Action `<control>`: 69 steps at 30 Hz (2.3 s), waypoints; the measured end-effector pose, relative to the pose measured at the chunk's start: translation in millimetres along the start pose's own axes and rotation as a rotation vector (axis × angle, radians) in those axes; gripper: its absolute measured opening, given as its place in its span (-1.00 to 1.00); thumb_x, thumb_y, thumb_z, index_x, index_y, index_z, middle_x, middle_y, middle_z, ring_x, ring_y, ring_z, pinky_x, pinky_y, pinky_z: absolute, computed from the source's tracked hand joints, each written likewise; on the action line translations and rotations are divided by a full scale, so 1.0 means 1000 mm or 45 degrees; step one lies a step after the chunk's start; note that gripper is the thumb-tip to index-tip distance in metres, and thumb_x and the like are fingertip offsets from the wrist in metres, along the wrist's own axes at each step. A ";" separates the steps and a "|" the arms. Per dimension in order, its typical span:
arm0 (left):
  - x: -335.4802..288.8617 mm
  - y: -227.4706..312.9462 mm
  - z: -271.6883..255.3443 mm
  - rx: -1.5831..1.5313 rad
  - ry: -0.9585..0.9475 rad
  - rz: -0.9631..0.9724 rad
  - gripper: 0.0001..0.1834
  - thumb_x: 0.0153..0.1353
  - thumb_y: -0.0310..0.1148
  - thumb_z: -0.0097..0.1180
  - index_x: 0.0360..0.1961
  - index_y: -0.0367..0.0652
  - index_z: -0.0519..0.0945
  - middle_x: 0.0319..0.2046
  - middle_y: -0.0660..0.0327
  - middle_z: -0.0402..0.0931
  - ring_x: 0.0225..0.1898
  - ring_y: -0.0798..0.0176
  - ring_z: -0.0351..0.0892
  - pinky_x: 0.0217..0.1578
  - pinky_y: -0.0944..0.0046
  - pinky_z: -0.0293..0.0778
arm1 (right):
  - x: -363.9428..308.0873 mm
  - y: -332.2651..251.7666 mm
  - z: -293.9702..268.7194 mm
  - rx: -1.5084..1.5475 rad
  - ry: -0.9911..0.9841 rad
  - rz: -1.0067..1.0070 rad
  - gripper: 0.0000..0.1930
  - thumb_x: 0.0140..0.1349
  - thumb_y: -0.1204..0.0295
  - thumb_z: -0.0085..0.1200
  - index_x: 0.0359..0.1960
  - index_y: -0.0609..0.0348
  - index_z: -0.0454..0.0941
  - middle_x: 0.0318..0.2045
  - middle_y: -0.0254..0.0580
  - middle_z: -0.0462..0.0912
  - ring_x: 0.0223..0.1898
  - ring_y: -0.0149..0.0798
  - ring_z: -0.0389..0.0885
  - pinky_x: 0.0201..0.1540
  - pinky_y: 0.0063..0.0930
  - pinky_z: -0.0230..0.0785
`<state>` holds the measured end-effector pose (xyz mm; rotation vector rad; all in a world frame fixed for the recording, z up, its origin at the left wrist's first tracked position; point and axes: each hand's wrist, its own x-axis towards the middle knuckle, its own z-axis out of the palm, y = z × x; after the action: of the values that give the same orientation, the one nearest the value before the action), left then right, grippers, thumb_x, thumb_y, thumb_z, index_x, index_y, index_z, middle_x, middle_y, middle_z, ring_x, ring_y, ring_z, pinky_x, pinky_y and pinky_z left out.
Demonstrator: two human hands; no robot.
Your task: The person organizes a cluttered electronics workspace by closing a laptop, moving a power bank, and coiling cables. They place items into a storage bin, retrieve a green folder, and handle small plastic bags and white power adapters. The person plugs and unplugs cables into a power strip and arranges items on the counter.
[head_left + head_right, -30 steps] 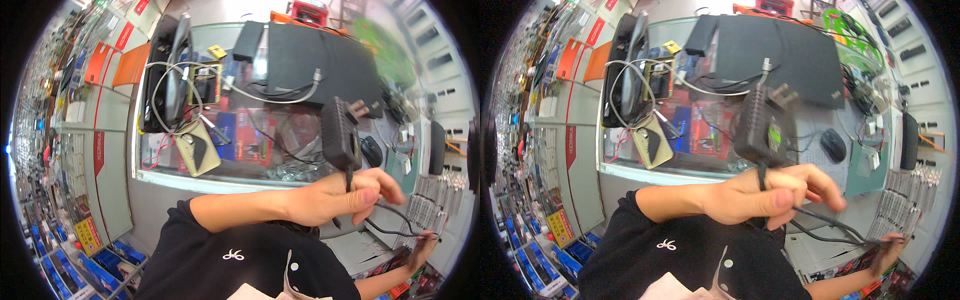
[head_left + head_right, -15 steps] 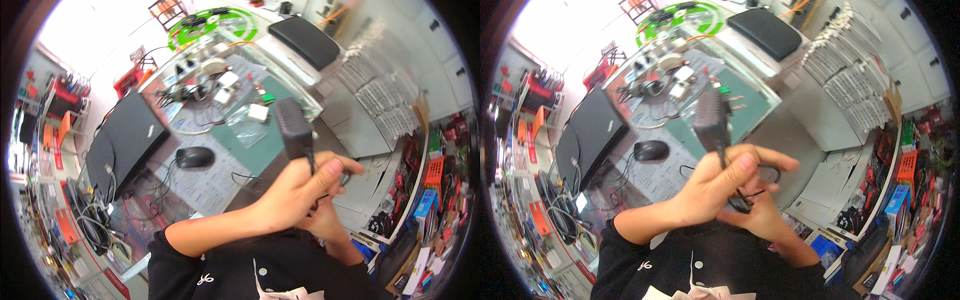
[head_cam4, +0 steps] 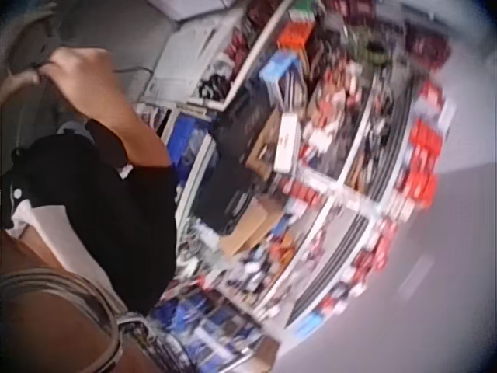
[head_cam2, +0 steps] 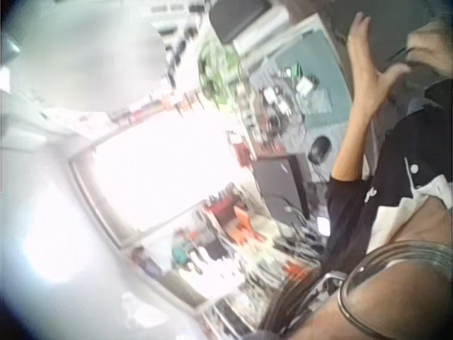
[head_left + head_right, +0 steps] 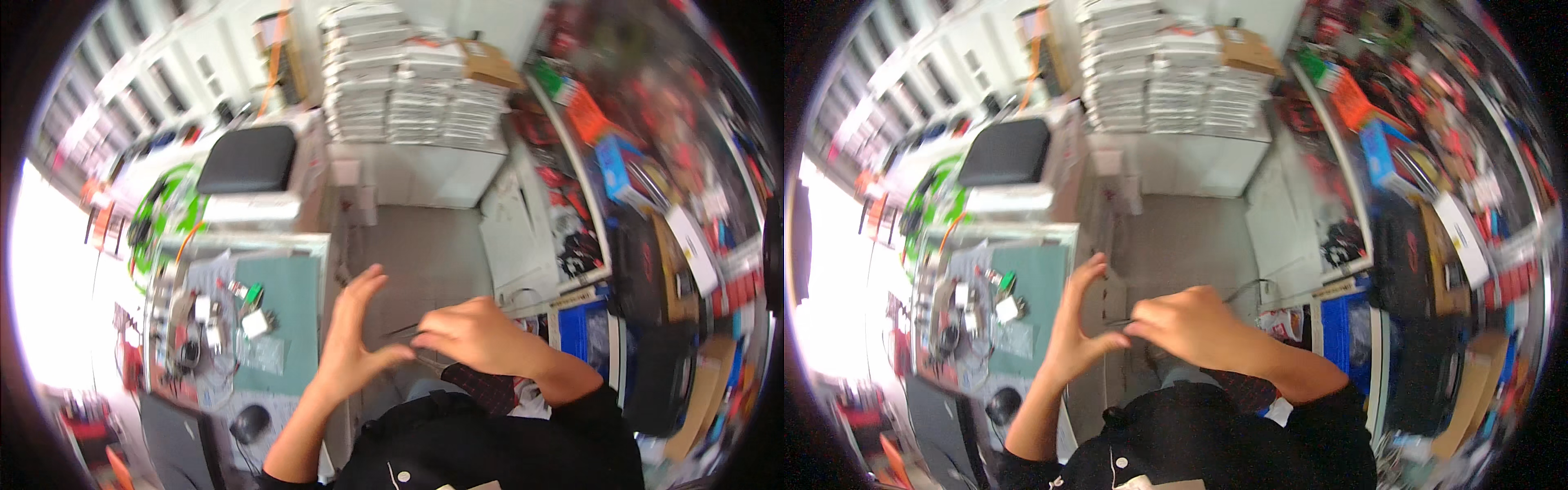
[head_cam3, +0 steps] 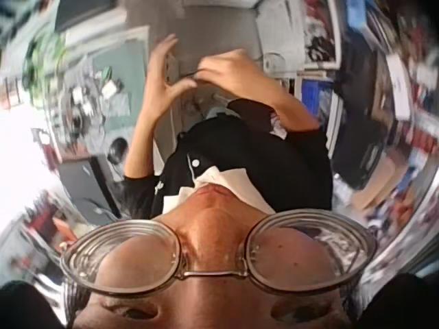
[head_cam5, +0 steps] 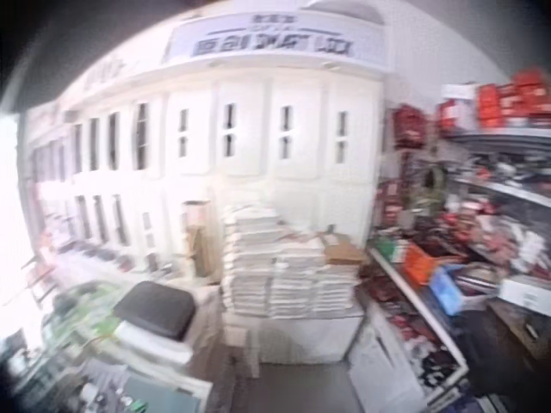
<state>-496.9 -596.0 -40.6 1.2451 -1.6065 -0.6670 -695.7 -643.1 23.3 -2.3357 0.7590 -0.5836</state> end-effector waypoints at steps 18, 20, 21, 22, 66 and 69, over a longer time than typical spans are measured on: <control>0.069 -0.024 0.128 -1.384 -0.628 -0.741 -0.59 0.33 -0.03 -0.07 -0.08 -0.19 0.42 0.09 0.12 0.35 0.02 0.20 0.38 0.03 0.10 0.27 | -0.022 0.133 0.004 1.977 1.516 0.107 -0.63 0.42 0.09 -0.19 -0.45 0.07 0.38 -0.29 -0.20 0.56 -0.22 -0.21 0.57 0.00 -0.22 0.43; 0.097 -0.040 0.141 -1.682 -0.523 -0.851 -0.34 0.34 0.09 -0.17 0.33 -0.08 0.19 0.39 0.32 0.06 0.39 0.22 0.01 0.34 -0.06 -0.08 | -0.005 0.164 0.021 1.730 1.627 0.406 -0.65 0.42 0.11 -0.19 -0.29 0.14 0.45 -0.18 -0.17 0.58 -0.14 -0.27 0.54 0.05 -0.25 0.38; 0.113 -0.047 0.149 -1.749 -0.458 -0.843 -0.52 0.38 0.06 -0.22 0.08 -0.04 0.45 0.36 0.29 0.13 0.37 0.20 0.05 0.31 -0.06 0.02 | 0.002 0.178 0.027 1.533 1.667 0.489 -0.66 0.43 0.13 -0.19 -0.22 0.17 0.46 -0.14 -0.17 0.59 -0.12 -0.30 0.53 0.05 -0.30 0.36; 0.132 -0.056 0.158 -1.700 -0.311 -0.939 -0.59 0.38 0.05 -0.22 -0.11 -0.03 0.48 0.34 0.29 0.15 0.36 0.21 0.06 0.29 -0.05 0.05 | 0.006 0.193 0.027 1.261 1.576 0.549 -0.66 0.43 0.15 -0.19 -0.17 0.20 0.46 -0.09 -0.18 0.58 -0.12 -0.36 0.50 0.04 -0.38 0.33; 0.138 -0.148 0.057 0.372 1.204 -0.985 -0.77 0.26 -0.37 0.05 -0.09 -0.18 0.55 -0.07 0.15 0.46 -0.18 0.30 0.51 -0.13 0.32 0.43 | 0.061 0.695 -0.426 -1.220 0.474 0.919 -0.54 0.28 0.38 -0.17 0.20 0.28 0.35 0.14 0.10 0.45 0.14 -0.04 0.44 0.22 -0.25 0.24; 0.073 -0.156 0.003 0.745 1.344 -0.997 -0.81 0.20 -0.43 0.10 -0.16 -0.19 0.59 -0.15 0.14 0.53 -0.17 0.21 0.52 -0.15 0.26 0.43 | 0.089 0.658 -0.398 -1.172 0.456 0.807 -0.55 0.27 0.42 -0.17 0.20 0.28 0.35 0.13 0.09 0.45 0.14 -0.05 0.45 0.22 -0.27 0.24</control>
<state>-437.3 -716.4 -148.9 2.1836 -0.3798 0.1119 -1098.5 -1291.6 -107.0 -2.5183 2.1997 -0.3963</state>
